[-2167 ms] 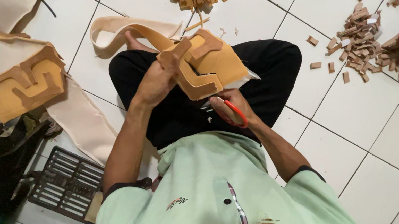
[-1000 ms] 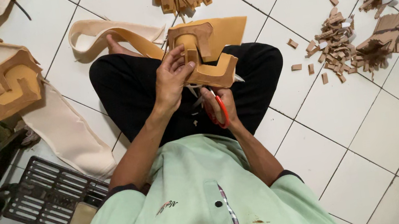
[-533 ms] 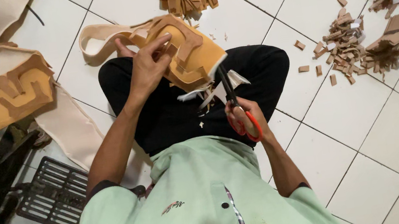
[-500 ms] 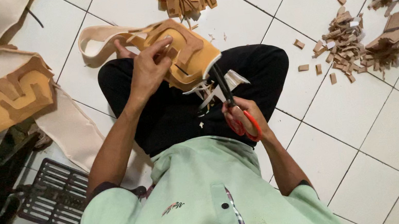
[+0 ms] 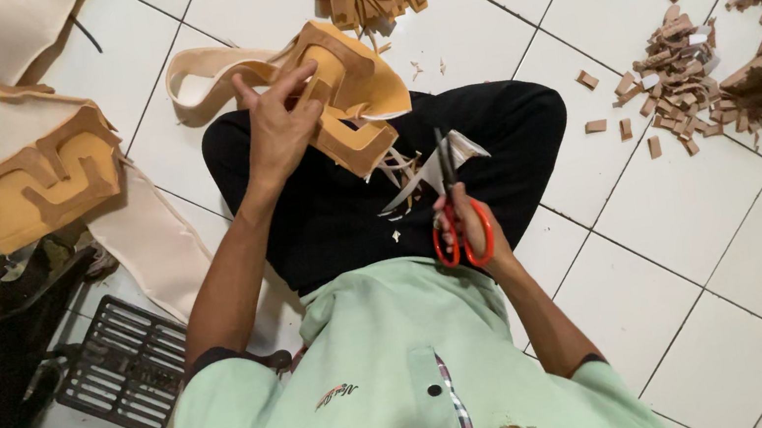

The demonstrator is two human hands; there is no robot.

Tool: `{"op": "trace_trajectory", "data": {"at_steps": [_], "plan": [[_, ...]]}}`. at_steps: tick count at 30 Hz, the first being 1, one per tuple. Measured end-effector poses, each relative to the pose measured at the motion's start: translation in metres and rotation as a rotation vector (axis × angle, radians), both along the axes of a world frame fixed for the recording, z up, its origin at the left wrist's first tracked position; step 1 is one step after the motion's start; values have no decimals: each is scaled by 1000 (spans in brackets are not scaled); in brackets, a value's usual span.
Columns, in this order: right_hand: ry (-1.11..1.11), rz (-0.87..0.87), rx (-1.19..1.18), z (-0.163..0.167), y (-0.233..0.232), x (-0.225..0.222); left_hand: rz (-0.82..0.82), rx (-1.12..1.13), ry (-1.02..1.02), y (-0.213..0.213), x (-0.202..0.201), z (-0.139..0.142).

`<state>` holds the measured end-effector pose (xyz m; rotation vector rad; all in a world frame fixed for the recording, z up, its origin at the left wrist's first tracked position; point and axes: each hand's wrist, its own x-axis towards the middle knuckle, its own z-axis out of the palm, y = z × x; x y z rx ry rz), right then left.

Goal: The person sits cross-legged on a tiled floor and uses red-handled scissors to cut a long strip of tan leather into repeating interlocking shapes. They hold the strip with the left hand, cut along the pattern with the right hand, and periodically rotate the strip to continue cutting. Cut pieces and offcuts accumulate on the floor.

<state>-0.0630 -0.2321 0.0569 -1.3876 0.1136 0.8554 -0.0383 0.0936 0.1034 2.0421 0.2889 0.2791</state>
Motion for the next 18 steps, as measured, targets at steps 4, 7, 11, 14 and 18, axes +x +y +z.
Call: {"op": "trace_trajectory", "data": {"at_steps": [4, 7, 11, 14, 18], "plan": [[-237, -174, 10, 7, -14, -8, 13, -117, 35, 2, -3, -11], [-361, 52, 140, 23, -14, 1, -67, -90, 32, -6, -3, -16], [-252, 310, 162, 29, 9, 17, -150, -176, 137, -21, -7, -10], [-219, 362, 149, 25, 20, 23, -251, -277, 51, -24, -13, 1], [-239, 382, 190, 22, 23, 22, -313, -389, 167, -22, -18, 13]]}}
